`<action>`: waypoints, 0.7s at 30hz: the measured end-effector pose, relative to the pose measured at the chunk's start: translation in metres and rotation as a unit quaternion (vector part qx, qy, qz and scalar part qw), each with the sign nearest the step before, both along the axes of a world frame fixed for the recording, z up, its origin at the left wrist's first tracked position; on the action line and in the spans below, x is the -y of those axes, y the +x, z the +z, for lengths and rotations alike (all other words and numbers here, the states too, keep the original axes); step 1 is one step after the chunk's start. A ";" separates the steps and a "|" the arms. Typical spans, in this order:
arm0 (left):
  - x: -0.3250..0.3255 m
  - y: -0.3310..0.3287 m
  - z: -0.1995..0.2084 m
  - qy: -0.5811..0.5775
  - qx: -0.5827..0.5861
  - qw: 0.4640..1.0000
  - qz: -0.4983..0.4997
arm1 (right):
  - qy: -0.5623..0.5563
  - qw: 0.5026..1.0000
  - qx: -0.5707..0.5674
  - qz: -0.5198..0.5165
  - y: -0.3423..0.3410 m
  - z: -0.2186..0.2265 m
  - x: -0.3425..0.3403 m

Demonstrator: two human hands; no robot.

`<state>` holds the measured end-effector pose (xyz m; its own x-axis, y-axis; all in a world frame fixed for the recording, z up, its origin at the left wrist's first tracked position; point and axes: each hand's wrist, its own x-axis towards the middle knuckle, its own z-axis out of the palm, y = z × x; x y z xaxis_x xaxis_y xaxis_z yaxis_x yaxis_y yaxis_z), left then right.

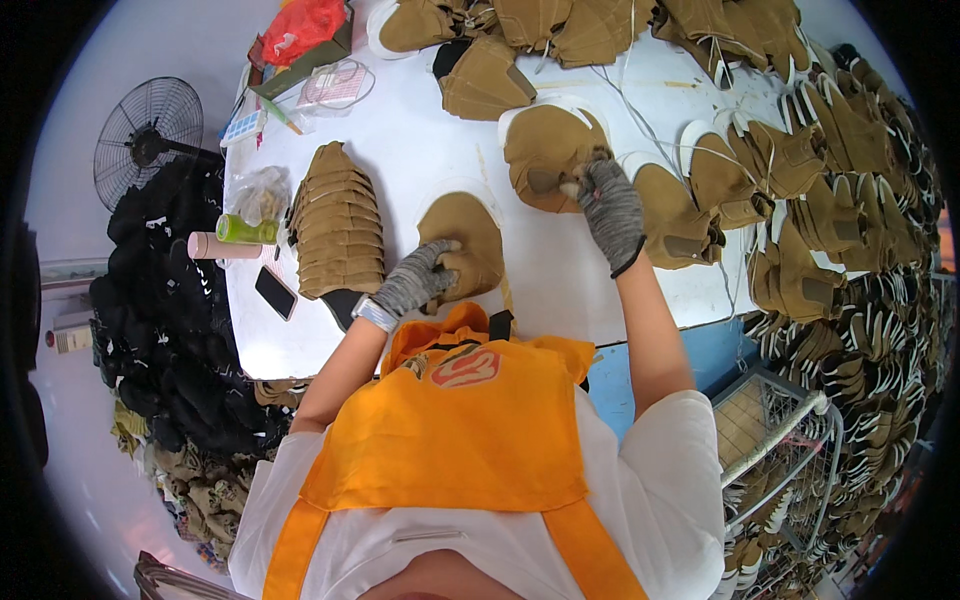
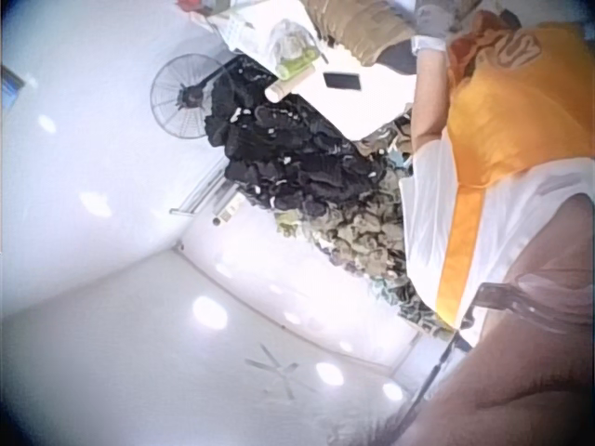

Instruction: The person trims excess material from the edges of boot components using shears, handling multiple brown fabric pieces at a white worktable.

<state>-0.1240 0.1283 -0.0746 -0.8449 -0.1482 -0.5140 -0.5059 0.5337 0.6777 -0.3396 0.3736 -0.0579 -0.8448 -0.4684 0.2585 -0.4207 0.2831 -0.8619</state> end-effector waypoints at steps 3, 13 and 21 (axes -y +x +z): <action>-0.017 0.002 -0.016 -0.048 -0.083 0.993 0.071 | -0.090 0.994 -0.014 -0.060 -0.016 0.030 0.005; -0.033 -0.033 0.098 0.310 -0.303 0.895 0.103 | -0.161 0.983 -0.069 -0.056 0.022 0.171 0.026; -0.041 -0.043 0.160 0.724 -0.242 0.590 0.265 | -0.269 0.888 0.350 0.127 0.045 0.157 0.057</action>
<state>-0.1670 0.1698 0.0855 -0.9766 -0.1590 -0.1450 0.0971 -0.9268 0.3628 -0.2943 0.3165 0.0988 -0.7712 -0.6351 -0.0434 0.2791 -0.2761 -0.9197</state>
